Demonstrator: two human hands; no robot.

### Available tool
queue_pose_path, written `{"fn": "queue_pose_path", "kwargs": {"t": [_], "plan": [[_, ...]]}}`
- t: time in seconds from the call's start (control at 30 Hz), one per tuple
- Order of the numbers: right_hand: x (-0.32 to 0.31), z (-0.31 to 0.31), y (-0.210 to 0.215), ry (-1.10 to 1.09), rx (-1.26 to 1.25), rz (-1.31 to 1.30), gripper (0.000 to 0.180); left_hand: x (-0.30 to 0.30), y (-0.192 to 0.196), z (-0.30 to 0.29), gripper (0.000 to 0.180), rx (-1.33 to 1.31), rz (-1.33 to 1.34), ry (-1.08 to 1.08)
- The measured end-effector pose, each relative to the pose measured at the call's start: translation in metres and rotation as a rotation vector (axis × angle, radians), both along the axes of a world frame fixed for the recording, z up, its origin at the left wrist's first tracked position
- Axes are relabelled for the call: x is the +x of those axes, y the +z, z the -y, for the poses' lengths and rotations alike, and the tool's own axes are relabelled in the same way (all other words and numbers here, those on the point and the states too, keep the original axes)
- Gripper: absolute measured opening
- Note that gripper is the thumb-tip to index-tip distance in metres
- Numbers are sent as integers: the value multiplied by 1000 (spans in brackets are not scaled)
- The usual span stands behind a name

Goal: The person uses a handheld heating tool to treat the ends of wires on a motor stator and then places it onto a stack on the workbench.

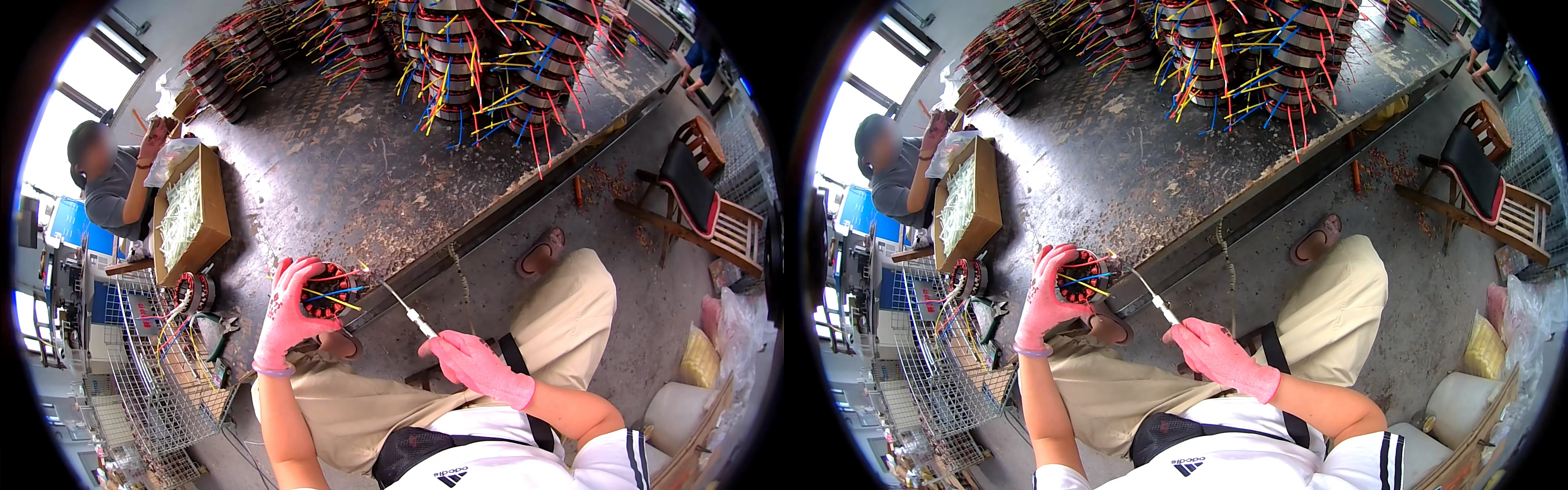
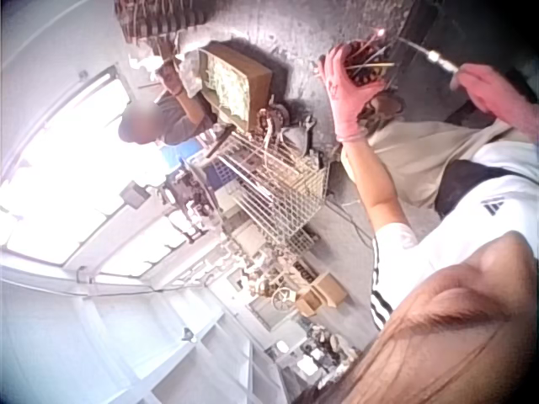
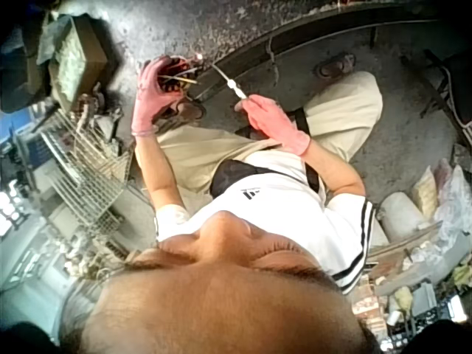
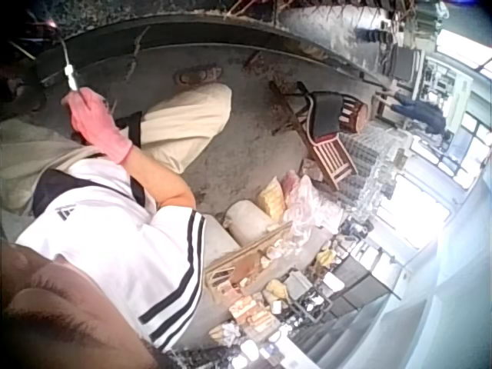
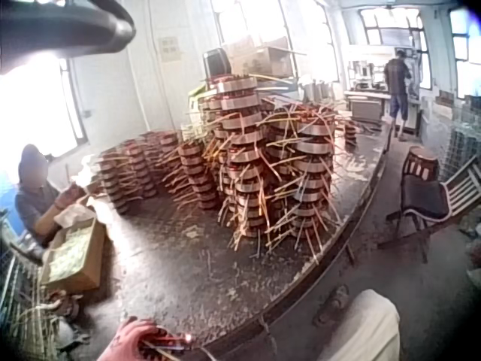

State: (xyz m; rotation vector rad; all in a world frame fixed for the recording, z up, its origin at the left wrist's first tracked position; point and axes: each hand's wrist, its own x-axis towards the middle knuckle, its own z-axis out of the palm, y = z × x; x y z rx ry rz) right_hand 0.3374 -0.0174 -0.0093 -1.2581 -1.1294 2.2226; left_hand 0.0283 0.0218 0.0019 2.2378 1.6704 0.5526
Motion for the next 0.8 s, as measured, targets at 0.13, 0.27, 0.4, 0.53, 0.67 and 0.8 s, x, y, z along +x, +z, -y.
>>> {"fn": "queue_pose_path", "kwargs": {"t": [0.13,0.27,0.4,0.53,0.67,0.8], "plan": [[0,1,-6,-9,20,-8,29,2,1,-1,86,0,0,-1],[0,0,-1,-6,-6,9,29,0,1,1,86,7,-7,-4],[0,1,-3,-7,-9,-4,29,0,-1,-1,86,12,-1,-13],[-1,0,1,6,-9,-2,30,-1,-1,0,86,16,-4,-14],[-1,0,2,18,39,25,29,0,1,0,86,17,1,-21],[-1,0,-1,13,28,17,28,-1,0,0,86,18,1,-23]]}}
